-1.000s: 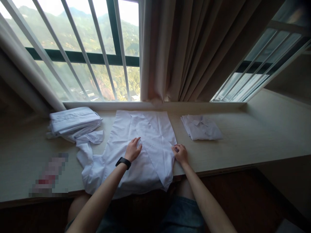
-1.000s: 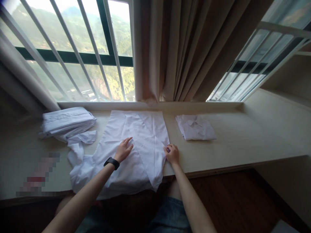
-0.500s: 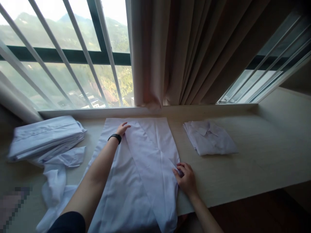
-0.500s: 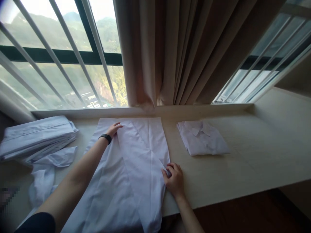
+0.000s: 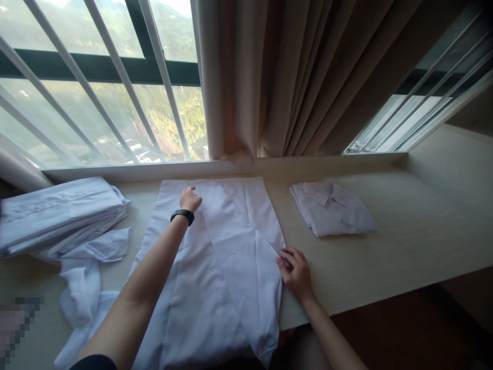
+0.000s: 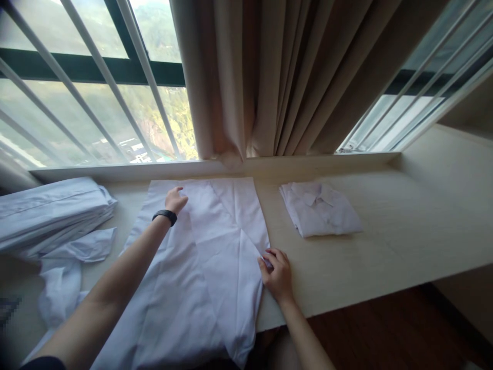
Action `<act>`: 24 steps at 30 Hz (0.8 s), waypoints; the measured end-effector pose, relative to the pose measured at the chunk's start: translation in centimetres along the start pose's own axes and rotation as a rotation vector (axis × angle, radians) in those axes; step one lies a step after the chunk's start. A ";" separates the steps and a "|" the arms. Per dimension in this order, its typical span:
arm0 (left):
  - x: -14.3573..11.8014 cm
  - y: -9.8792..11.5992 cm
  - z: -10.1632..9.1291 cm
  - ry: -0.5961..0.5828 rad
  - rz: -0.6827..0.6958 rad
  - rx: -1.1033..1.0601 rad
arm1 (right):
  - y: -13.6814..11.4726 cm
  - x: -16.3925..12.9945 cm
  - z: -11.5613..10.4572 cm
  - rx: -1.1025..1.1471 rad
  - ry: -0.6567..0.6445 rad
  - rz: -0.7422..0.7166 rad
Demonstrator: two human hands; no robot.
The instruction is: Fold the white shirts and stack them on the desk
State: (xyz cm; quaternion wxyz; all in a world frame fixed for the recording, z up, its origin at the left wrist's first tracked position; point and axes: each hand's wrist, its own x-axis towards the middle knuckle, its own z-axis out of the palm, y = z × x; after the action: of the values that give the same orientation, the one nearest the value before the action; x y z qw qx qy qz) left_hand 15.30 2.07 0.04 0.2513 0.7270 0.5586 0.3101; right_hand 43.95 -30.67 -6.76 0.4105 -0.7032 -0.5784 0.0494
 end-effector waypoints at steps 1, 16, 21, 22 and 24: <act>-1.8 1.0 0.1 0.017 -0.010 0.036 | 0.0 0.0 0.0 0.000 0.004 -0.005; -39.5 7.9 4.4 -0.179 -0.492 -0.623 | 0.8 -0.4 0.1 -0.090 -0.042 -0.049; -38.7 10.9 3.6 -0.368 -0.539 -0.624 | 0.8 -0.7 0.2 -0.104 -0.049 -0.032; -38.6 11.4 3.5 -0.417 -0.532 -0.633 | 0.8 -0.7 0.2 -0.104 -0.047 -0.033; -39.0 12.1 3.6 -0.502 -0.484 -0.667 | 0.8 -0.7 0.2 -0.104 -0.040 -0.039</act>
State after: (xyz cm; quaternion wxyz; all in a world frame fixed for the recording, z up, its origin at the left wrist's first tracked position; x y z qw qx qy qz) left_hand 18.68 -38.80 -0.42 0.6629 0.5084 0.5037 0.2198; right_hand 44.23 -31.22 -7.68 0.3627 -0.7110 -0.6018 0.0256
